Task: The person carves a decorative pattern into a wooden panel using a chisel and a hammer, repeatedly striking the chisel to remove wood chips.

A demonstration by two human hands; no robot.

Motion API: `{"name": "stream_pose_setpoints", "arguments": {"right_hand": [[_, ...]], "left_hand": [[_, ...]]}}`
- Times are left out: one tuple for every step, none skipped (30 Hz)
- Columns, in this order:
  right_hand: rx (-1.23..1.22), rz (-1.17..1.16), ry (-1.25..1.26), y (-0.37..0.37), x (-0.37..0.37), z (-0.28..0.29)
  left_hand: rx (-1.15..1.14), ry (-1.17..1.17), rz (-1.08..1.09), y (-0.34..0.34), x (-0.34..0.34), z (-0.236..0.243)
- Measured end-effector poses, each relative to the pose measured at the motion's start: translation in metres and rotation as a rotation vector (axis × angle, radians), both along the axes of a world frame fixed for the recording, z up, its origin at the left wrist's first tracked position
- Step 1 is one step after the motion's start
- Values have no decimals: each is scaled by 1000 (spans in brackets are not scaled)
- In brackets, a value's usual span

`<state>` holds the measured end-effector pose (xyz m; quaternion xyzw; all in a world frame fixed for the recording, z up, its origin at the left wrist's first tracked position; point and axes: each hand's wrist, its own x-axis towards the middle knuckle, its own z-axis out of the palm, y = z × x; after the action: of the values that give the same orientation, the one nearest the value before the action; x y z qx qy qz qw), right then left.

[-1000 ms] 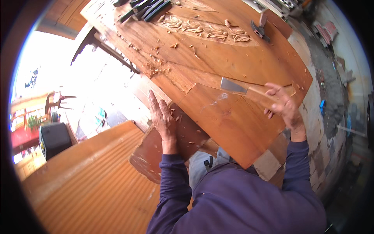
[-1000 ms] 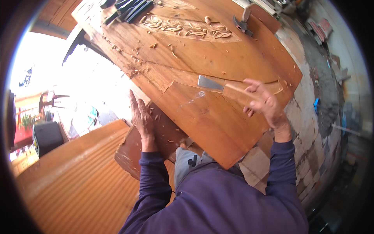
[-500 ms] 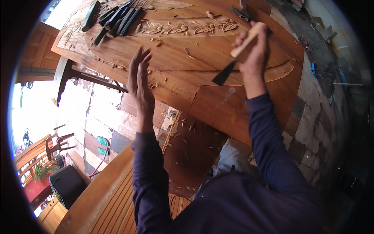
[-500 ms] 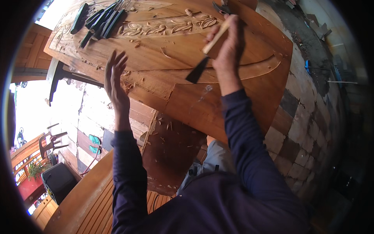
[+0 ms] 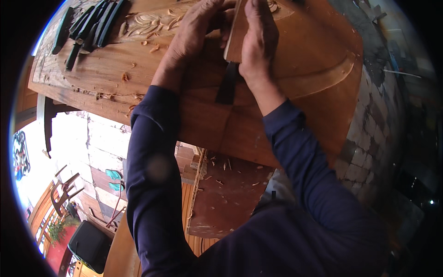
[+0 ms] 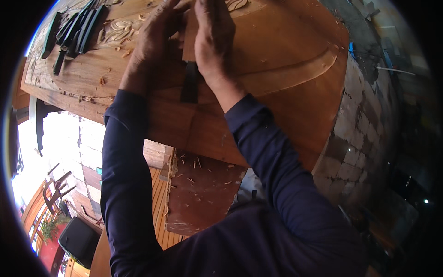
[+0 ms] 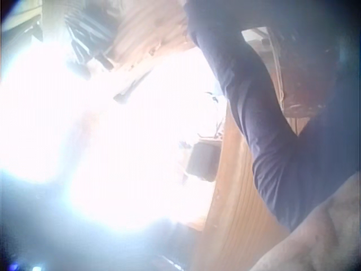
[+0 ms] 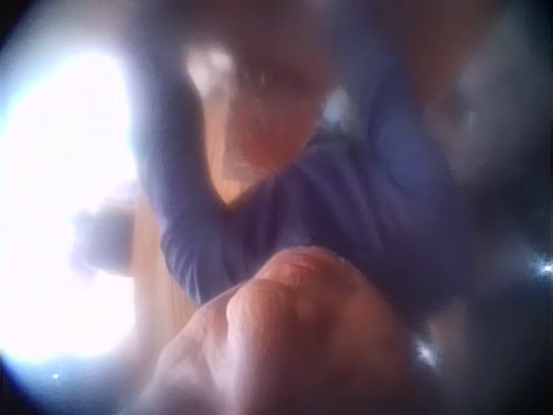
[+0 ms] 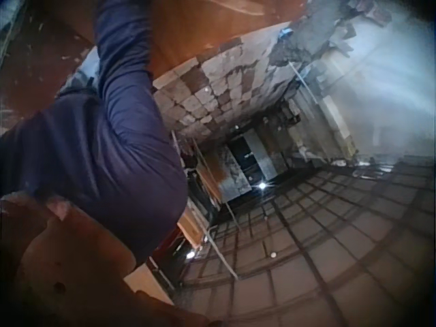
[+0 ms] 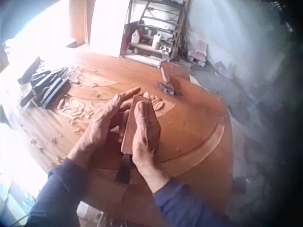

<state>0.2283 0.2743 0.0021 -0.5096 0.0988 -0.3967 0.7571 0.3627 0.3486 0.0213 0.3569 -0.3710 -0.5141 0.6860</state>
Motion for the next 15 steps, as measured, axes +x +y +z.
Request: {"name": "stream_pose_setpoints", "arguments": {"right_hand": [[-40, 102, -90, -4, -5, -6], [-59, -73, 18, 14, 11, 4], [-83, -263, 137, 19, 19, 5], [-91, -266, 112, 16, 21, 1], [-155, -289, 127, 14, 20, -3], [-219, -304, 134, 13, 22, -4], [-283, -320, 141, 12, 23, -6], [-330, -306, 132, 14, 24, -3], [-377, -291, 122, 17, 24, 0], [-245, -249, 167, 31, 18, 1], [-109, -212, 207, 48, 15, 9], [35, -185, 246, 65, 10, 16], [75, -96, 274, 67, 3, 19], [80, -102, 242, 67, 5, 20], [87, -106, 209, 67, 8, 20]], "left_hand": [[-32, -50, 1, 2, 0, -1], [-138, -18, -13, -4, 9, -16], [-100, -43, 23, -7, 10, -18], [-62, -68, 57, -8, 11, -20], [-20, -94, 91, -7, 10, -21], [-46, -49, 185, -9, 3, -18], [-72, -3, 279, -17, -11, -17], [-96, 45, 375, -21, -18, -19], [-43, -72, 342, -17, -12, -23], [11, -189, 309, -11, -1, -27], [59, -306, 275, -9, 5, -29], [11, -179, 241, -8, 1, -31], [4, -226, 262, -4, 1, -34], [-19, -286, 284, -4, 6, -33], [-42, -347, 308, -5, 11, -33]]}}
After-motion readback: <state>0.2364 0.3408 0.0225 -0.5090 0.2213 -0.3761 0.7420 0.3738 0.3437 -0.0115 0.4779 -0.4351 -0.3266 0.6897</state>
